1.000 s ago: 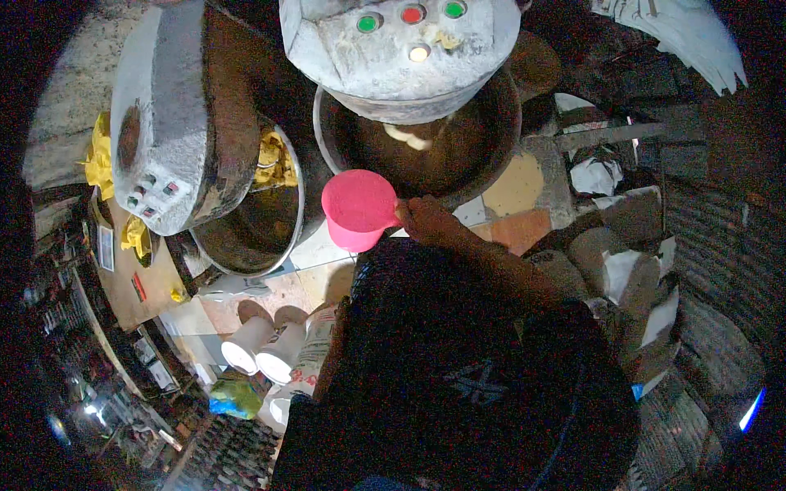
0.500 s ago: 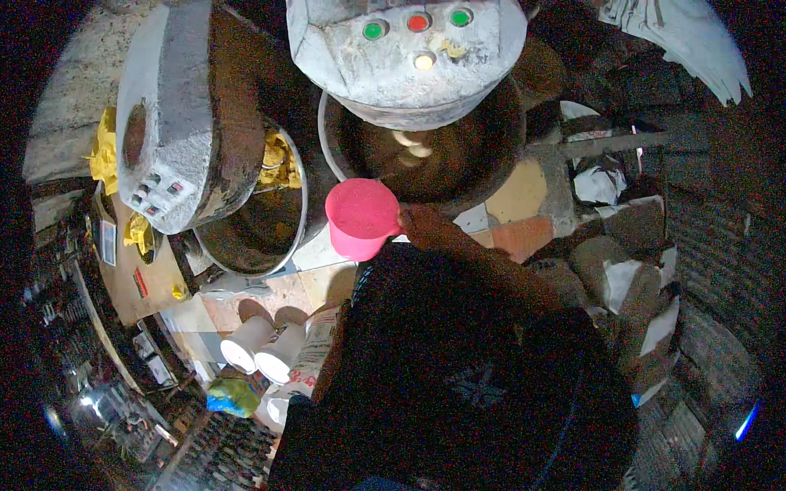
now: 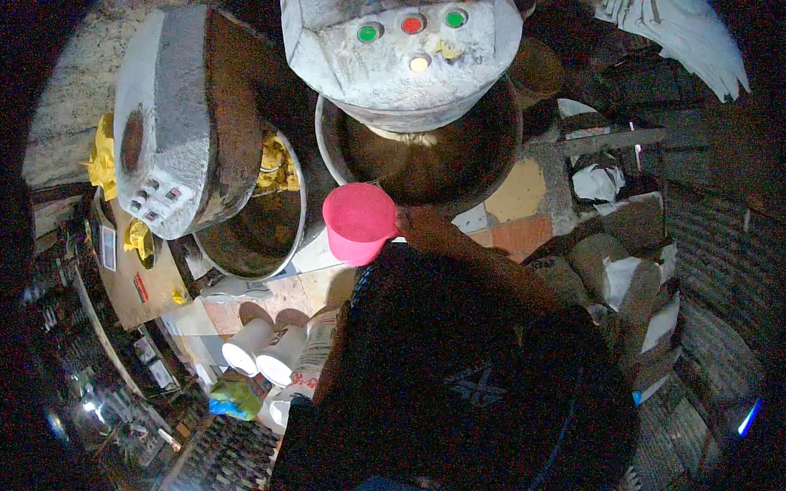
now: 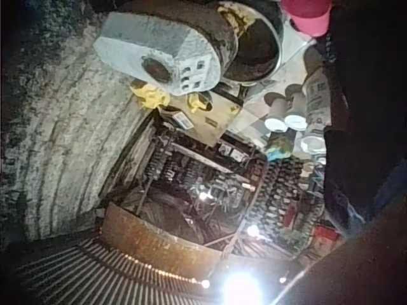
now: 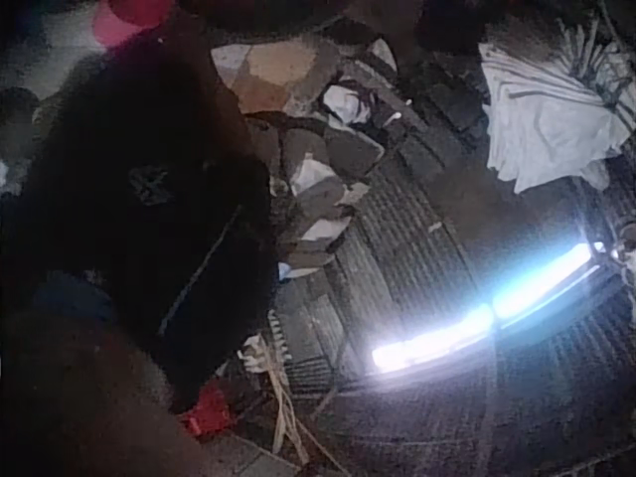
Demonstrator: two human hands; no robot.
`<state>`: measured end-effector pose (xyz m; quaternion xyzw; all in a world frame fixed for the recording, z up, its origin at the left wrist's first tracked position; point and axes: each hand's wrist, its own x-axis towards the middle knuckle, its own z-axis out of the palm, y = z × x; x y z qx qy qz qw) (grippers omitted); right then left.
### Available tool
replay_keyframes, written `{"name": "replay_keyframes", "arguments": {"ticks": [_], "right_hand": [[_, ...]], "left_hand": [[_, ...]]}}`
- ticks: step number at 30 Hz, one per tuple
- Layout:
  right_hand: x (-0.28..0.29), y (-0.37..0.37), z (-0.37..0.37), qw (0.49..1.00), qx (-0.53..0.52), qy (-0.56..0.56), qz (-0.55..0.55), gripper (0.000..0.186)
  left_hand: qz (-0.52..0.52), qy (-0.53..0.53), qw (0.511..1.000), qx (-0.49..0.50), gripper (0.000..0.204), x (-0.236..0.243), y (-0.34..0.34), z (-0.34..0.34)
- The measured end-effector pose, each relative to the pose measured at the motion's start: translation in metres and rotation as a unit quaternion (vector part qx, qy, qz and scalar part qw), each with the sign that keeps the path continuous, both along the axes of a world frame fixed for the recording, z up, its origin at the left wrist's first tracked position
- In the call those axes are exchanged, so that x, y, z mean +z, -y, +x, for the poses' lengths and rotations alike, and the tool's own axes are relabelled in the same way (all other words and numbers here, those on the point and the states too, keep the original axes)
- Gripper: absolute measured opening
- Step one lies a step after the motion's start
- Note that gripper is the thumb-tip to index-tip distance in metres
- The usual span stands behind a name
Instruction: Rolling and shaping dough and placing it onto baking trays in a bakery.
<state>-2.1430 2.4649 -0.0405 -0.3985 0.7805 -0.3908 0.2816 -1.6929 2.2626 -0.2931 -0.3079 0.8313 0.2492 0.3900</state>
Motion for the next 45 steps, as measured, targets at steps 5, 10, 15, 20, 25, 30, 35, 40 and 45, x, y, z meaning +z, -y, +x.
{"name": "replay_keyframes", "arguments": {"ticks": [5, 10, 15, 20, 25, 30, 35, 40, 45], "right_hand": [[0.022, 0.001, -0.008, 0.995, -0.008, 0.088, 0.055, 0.039], [0.03, 0.009, -0.006, 0.994, 0.003, 0.099, 0.035, 0.043], [0.016, 0.004, -0.007, 0.989, 0.015, 0.091, 0.118, 0.047], [0.022, 0.006, -0.009, 0.992, 0.013, 0.07, 0.102, 0.046], [0.036, 0.008, -0.012, 0.989, -0.001, 0.099, 0.111, 0.046], [0.01, 0.005, -0.013, 0.987, 0.037, 0.06, 0.143, 0.046], [0.031, 0.011, -0.016, 0.985, 0.022, 0.077, 0.156, 0.047], [-0.002, -0.003, -0.009, 0.995, 0.049, -0.064, 0.06, 0.032], [0.012, 0.007, -0.014, 0.992, 0.05, 0.023, 0.114, 0.032]], "left_hand": [[0.0, -0.009, 1.0, -0.001, 0.051, -0.002, 0.002, 0.0], [-0.01, -0.025, 0.999, 0.018, 0.051, -0.004, 0.0, 0.012], [-0.004, -0.039, 0.999, 0.009, 0.052, -0.005, 0.003, 0.0], [-0.006, -0.046, 0.999, 0.015, 0.052, -0.004, 0.002, 0.0], [-0.012, -0.063, 0.998, 0.013, 0.053, -0.004, 0.002, -0.001], [-0.02, -0.103, 0.994, 0.01, 0.053, -0.005, 0.001, 0.0], [-0.027, -0.127, 0.991, 0.013, 0.055, -0.008, 0.002, 0.003], [0.005, -0.064, 0.998, 0.02, 0.057, -0.014, 0.009, -0.005], [0.024, -0.034, 0.999, 0.02, 0.059, -0.02, 0.013, -0.001]]}}
